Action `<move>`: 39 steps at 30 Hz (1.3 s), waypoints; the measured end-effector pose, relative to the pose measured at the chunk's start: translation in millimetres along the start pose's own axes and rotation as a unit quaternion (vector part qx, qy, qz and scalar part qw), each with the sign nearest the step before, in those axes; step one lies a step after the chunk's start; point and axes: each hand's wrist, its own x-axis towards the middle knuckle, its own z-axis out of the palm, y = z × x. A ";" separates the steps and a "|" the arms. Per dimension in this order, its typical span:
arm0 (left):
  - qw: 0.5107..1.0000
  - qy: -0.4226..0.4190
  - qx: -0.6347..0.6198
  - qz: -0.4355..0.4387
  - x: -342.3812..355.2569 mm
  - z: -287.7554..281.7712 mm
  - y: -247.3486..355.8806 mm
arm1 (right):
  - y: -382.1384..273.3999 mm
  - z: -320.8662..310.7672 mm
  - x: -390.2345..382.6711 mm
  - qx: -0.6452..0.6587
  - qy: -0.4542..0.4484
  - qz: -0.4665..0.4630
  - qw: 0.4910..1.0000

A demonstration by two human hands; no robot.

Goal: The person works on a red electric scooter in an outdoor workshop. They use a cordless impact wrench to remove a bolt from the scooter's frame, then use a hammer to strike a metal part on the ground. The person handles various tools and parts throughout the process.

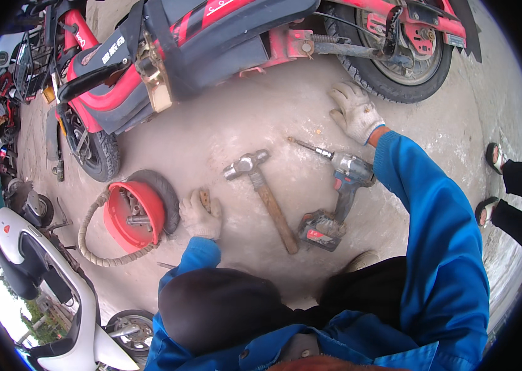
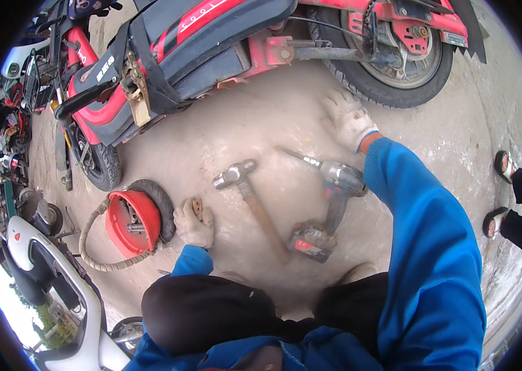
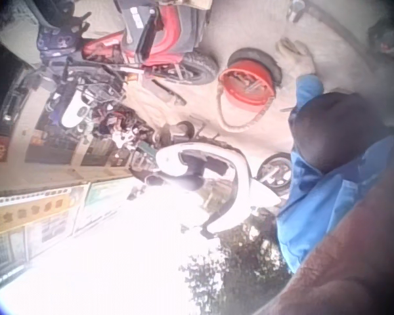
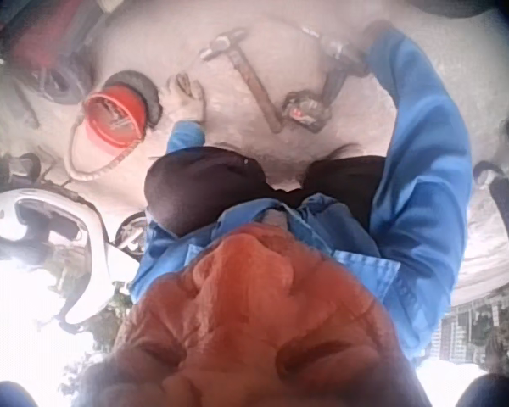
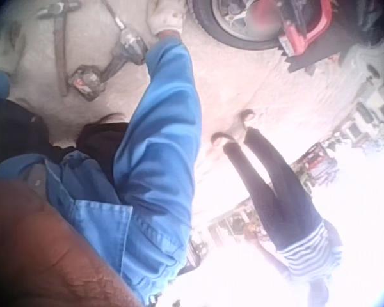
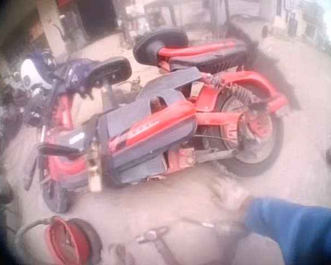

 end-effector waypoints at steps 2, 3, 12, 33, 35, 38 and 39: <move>1.000 -0.014 -0.003 -0.005 3.0 -5.6 3.8 | -4.4 -2.2 0.1 -0.015 -0.007 0.006 1.000; 1.000 -0.005 0.001 -0.003 3.5 -5.8 3.0 | -7.1 -4.1 2.2 -0.024 -0.017 0.017 0.999; 0.999 -0.019 -0.034 -0.035 0.8 -4.5 0.5 | -21.9 -19.8 8.3 -0.111 -0.135 0.072 0.982; 0.990 -0.038 -0.127 -0.044 9.7 -14.0 -13.1 | -106.9 -35.4 63.6 -0.222 -0.307 0.200 0.904; 0.992 0.017 -0.125 -0.027 12.7 -15.4 -12.1 | -104.3 -32.1 62.7 -0.223 -0.313 0.197 0.902; 0.990 0.033 -0.132 -0.026 14.0 -14.2 -12.9 | -102.0 -28.5 62.9 -0.232 -0.315 0.200 0.898; 0.991 0.024 -0.126 -0.030 13.5 -13.2 -12.9 | -101.0 -26.6 64.3 -0.232 -0.322 0.207 0.894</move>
